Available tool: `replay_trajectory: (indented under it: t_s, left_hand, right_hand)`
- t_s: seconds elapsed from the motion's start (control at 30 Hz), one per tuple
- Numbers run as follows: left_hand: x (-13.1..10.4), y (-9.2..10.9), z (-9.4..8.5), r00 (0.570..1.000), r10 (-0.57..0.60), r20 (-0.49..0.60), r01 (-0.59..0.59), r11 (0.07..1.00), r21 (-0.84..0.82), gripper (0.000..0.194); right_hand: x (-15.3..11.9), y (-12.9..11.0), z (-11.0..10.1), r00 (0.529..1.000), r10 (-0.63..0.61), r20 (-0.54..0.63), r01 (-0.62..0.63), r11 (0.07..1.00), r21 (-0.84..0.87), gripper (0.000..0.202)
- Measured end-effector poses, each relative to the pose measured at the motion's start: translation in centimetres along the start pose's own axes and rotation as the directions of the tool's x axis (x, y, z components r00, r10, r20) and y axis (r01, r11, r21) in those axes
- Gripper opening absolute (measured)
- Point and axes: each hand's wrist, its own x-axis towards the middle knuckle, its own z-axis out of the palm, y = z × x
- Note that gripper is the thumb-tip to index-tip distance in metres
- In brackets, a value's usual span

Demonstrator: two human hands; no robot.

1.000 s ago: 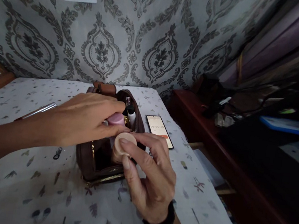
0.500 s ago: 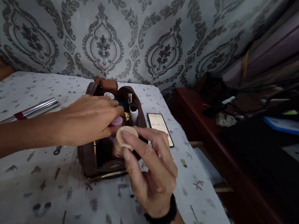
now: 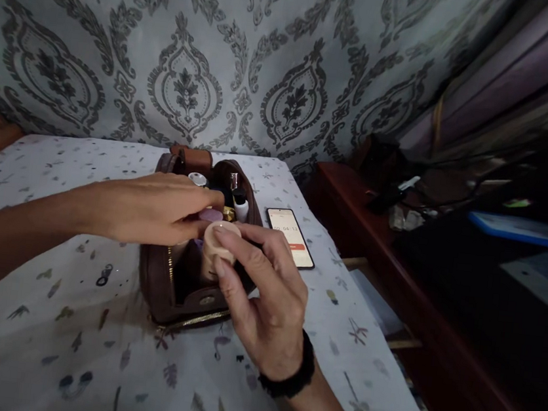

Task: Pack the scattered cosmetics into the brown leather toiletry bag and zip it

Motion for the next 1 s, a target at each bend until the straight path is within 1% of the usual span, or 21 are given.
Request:
replay_trajectory:
  t_s: [0.13, 0.2, 0.4, 0.63, 0.77, 1.0]
  left_hand:
    - [0.2, 0.1, 0.5, 0.996, -0.061, -0.059, 0.065, 0.996, 0.065, 0.031]
    - [0.2, 0.2, 0.7, 0.996, -0.064, -0.066, 0.07, 0.993, 0.092, 0.031]
    - [0.3, 0.3, 0.3, 0.997, -0.072, 0.001, 0.071, 0.994, 0.086, 0.031]
    - [0.2, 0.0, -0.2, 0.998, -0.044, 0.043, 0.041, 0.995, 0.087, 0.029]
    - [0.2, -0.1, -0.4, 0.996, -0.056, 0.069, 0.049, 0.994, 0.095, 0.027]
    - [-0.5, -0.9, -1.0, 0.997, 0.017, 0.081, -0.023, 0.997, 0.073, 0.026]
  right_hand:
    - [0.1, 0.1, 0.0, 1.0, -0.014, 0.028, 0.014, 1.0, -0.02, 0.04]
    - [0.2, 0.1, -0.1, 0.999, -0.017, 0.036, 0.018, 0.999, -0.028, 0.039]
    - [0.4, 0.1, 0.2, 0.999, -0.02, 0.042, 0.022, 0.999, -0.037, 0.039]
    - [0.9, -0.1, 0.2, 0.998, -0.037, 0.053, 0.042, 0.996, -0.082, 0.036]
    - [1.1, -0.4, 0.1, 0.997, -0.044, 0.066, 0.05, 0.993, -0.103, 0.032]
    - [1.4, -0.4, 0.3, 0.993, -0.061, 0.097, 0.074, 0.989, -0.132, 0.032]
